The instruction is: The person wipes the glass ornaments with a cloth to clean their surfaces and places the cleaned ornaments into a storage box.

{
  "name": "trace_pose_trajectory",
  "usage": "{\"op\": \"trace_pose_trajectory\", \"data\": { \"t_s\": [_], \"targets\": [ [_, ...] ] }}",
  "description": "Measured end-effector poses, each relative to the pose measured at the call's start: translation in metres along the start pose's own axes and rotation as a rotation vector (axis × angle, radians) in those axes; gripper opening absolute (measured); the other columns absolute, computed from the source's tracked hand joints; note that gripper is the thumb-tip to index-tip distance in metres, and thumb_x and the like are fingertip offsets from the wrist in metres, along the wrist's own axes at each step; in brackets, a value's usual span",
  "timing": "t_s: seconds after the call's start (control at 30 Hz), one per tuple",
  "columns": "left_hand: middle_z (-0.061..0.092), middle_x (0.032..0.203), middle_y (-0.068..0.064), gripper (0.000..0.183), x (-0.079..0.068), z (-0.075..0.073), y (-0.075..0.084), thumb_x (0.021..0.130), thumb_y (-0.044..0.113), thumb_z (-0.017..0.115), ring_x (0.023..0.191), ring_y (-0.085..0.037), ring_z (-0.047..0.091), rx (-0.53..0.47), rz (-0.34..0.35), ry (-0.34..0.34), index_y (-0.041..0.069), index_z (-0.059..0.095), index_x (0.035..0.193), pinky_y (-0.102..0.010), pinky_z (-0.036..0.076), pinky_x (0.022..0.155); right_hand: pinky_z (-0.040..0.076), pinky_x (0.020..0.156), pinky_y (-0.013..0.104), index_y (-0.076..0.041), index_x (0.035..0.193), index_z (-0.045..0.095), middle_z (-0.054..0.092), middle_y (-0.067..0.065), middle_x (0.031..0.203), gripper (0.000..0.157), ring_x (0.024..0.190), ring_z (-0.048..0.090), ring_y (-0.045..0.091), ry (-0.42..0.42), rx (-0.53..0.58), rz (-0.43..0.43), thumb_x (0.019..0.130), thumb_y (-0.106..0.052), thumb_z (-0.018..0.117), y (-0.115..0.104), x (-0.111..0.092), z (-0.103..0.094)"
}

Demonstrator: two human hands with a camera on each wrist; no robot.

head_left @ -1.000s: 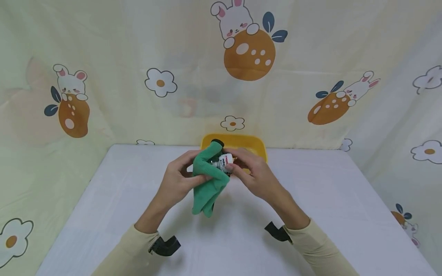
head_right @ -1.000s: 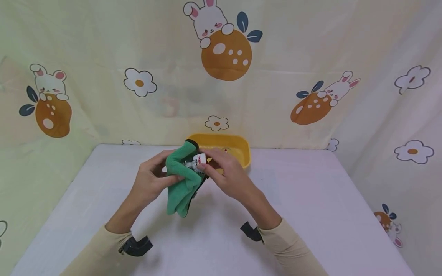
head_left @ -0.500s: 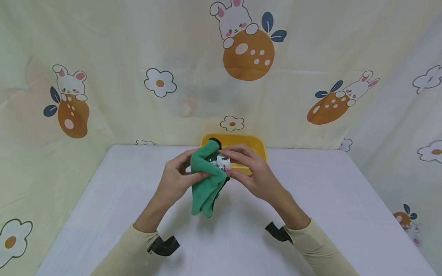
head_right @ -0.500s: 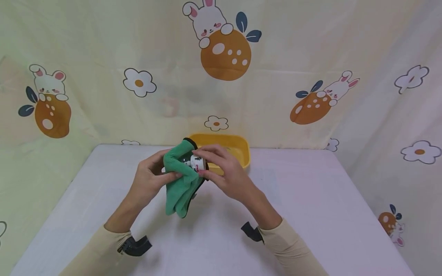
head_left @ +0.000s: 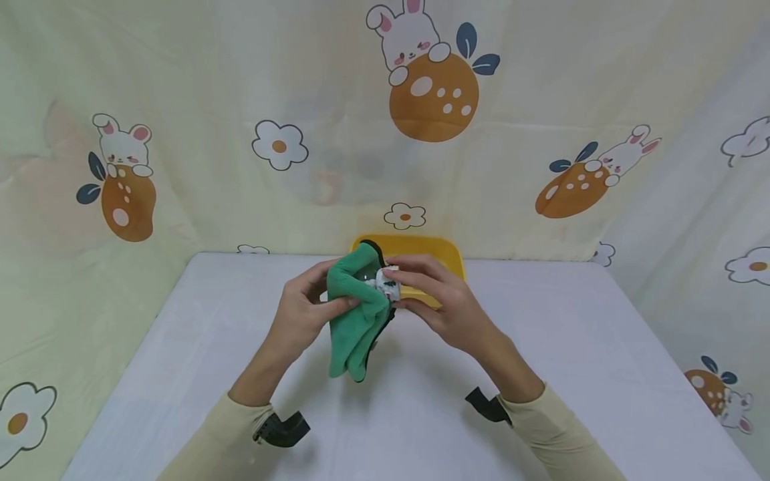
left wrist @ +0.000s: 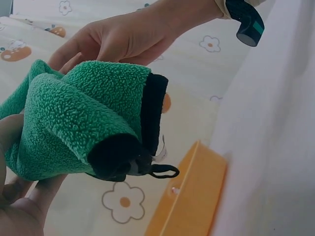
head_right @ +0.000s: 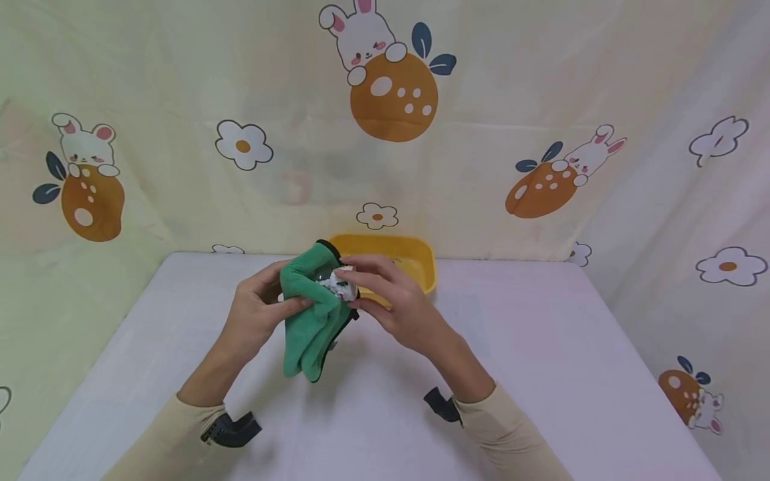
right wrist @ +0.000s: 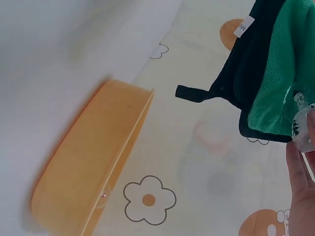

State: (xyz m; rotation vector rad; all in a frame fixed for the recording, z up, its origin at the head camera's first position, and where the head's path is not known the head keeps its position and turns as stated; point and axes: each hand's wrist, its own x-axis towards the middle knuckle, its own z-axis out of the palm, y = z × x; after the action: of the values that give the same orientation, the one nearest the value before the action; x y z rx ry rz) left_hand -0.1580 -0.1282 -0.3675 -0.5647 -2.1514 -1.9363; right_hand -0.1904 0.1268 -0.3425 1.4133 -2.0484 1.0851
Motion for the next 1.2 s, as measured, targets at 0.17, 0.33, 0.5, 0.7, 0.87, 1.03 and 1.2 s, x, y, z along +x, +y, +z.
{"op": "trace_pose_trajectory", "data": {
  "t_s": [0.17,0.33,0.5,0.7,0.87,1.03,1.2],
  "targets": [
    [0.065,0.131,-0.005,0.050,0.0002,-0.0008,-0.0008,0.090,0.007,0.078,0.117,-0.024,0.061,-0.003,-0.014,0.009,0.012,0.062,0.137,-0.033,0.059,0.094,0.052,0.101,0.023,-0.004,0.132,0.065,0.058,0.019,0.135,0.058,0.126,0.057,0.029,-0.003,-0.011,-0.006,0.078,0.006,0.082,-0.0001,0.0003,-0.0006],
    [0.065,0.131,-0.005,0.049,-0.0006,-0.0011,-0.0018,0.090,0.007,0.077,0.118,-0.024,0.060,-0.003,-0.016,0.006,0.011,0.062,0.137,-0.032,0.059,0.093,0.053,0.101,0.024,-0.006,0.135,0.064,0.059,0.017,0.137,0.057,0.129,0.055,0.027,-0.004,-0.003,0.047,0.081,0.005,0.081,-0.0023,-0.0006,-0.0002],
    [0.065,0.131,-0.006,0.050,-0.0026,-0.0013,-0.0014,0.090,0.006,0.077,0.115,-0.024,0.061,0.002,-0.004,-0.008,0.010,0.062,0.138,-0.032,0.060,0.091,0.057,0.094,0.027,-0.006,0.137,0.062,0.059,0.012,0.140,0.057,0.128,0.058,0.025,-0.009,0.040,0.105,0.083,0.004,0.079,-0.0041,-0.0022,0.0006],
    [0.065,0.131,-0.009,0.051,-0.0037,0.0006,0.0004,0.088,0.003,0.078,0.112,-0.025,0.064,-0.024,0.034,-0.036,0.010,0.062,0.136,-0.036,0.062,0.087,0.059,0.090,0.026,-0.006,0.140,0.059,0.061,0.010,0.136,0.059,0.119,0.064,0.023,-0.016,0.077,0.164,0.085,0.001,0.079,-0.0058,-0.0031,0.0012],
    [0.064,0.131,-0.008,0.054,-0.0037,0.0027,0.0014,0.087,0.001,0.079,0.112,-0.025,0.064,-0.036,0.059,-0.045,0.011,0.062,0.136,-0.037,0.062,0.085,0.061,0.087,0.028,-0.003,0.139,0.059,0.066,0.010,0.127,0.056,0.104,0.071,0.020,-0.013,0.075,0.191,0.086,-0.001,0.078,-0.0061,-0.0024,0.0020],
    [0.063,0.132,-0.006,0.057,-0.0040,0.0045,0.0024,0.085,0.000,0.079,0.114,-0.024,0.062,-0.025,0.083,-0.057,0.013,0.061,0.138,-0.037,0.062,0.085,0.062,0.083,0.027,-0.005,0.137,0.060,0.069,0.006,0.117,0.051,0.095,0.071,0.015,-0.010,0.054,0.217,0.089,-0.004,0.077,-0.0056,-0.0014,0.0023],
    [0.062,0.132,-0.006,0.058,-0.0034,0.0062,0.0028,0.085,-0.002,0.079,0.117,-0.025,0.061,-0.021,0.126,-0.077,0.012,0.060,0.138,-0.038,0.062,0.085,0.062,0.080,0.025,-0.006,0.136,0.062,0.070,0.005,0.110,0.042,0.092,0.070,0.013,-0.017,0.047,0.272,0.095,-0.006,0.070,-0.0065,-0.0004,0.0025]
  ]
}}
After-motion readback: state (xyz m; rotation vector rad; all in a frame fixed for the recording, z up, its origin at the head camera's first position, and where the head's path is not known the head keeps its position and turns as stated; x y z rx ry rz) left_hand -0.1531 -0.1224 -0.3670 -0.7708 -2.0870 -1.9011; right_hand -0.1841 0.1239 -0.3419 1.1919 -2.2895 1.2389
